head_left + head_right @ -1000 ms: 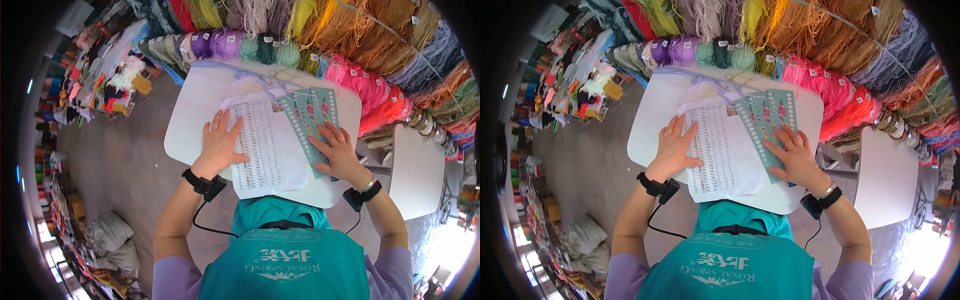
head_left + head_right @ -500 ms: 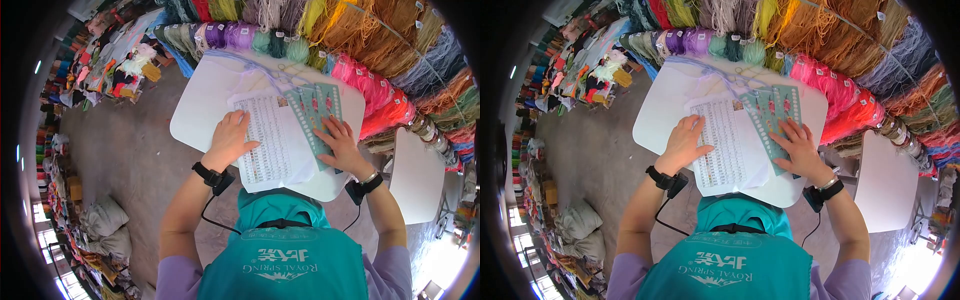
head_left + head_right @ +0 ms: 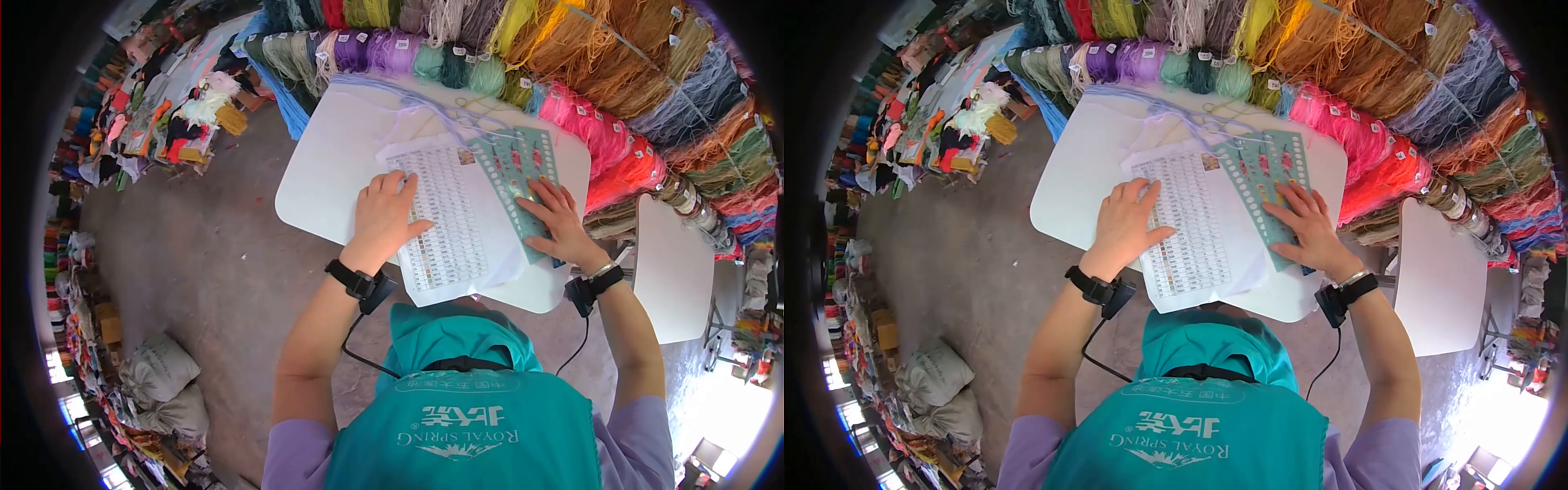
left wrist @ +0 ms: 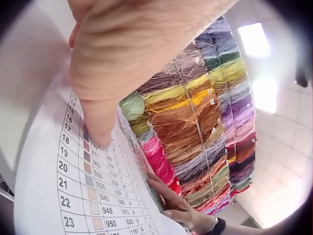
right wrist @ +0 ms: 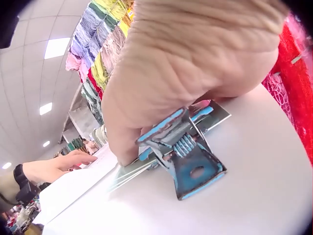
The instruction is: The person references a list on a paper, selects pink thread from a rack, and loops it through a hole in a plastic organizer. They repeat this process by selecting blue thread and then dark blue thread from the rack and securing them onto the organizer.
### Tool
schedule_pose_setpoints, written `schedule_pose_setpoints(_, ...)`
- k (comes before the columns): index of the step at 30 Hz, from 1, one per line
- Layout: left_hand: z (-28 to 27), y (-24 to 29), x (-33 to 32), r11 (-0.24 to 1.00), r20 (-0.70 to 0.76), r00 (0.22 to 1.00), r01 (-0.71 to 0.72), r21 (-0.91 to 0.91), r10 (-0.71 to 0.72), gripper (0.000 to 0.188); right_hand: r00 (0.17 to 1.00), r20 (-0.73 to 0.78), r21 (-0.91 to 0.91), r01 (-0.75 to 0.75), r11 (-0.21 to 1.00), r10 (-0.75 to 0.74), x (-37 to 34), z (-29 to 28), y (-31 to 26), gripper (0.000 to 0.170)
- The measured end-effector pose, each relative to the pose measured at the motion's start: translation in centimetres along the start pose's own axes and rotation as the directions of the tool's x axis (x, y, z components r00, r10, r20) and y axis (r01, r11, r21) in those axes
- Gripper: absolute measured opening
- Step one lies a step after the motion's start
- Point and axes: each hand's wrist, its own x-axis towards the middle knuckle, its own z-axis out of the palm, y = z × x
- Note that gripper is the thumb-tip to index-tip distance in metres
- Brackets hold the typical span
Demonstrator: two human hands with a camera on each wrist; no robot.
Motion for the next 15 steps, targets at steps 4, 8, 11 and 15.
schedule_pose_setpoints(4, -0.6, 0.1, 0.4, 1.000, 0.033, 0.999, 0.022, 0.009, -0.022, 0.080, 1.000, 0.001, -0.041, 0.016, 0.999, -0.016, 0.0, 0.2, 0.1, 0.070)
schedule_pose_setpoints(8, -1.7, 0.8, 1.1, 0.999, 0.107, 0.993, 0.050, 0.020, -0.051, 0.082, 0.999, -0.008, -0.070, 0.048, 0.996, -0.048, -0.1, 0.4, 0.5, 0.069)
schedule_pose_setpoints(11, -2.0, 1.4, 1.6, 0.998, 0.132, 0.989, 0.064, 0.027, -0.067, 0.084, 0.998, 0.003, -0.080, 0.069, 0.994, -0.069, -0.2, -0.2, 0.6, 0.067)
schedule_pose_setpoints(15, -2.1, 2.0, 1.7, 0.996, 0.143, 0.986, 0.089, 0.016, -0.090, 0.087, 0.992, -0.020, -0.013, 0.126, 0.992, -0.126, -0.3, -2.2, 0.7, 0.058)
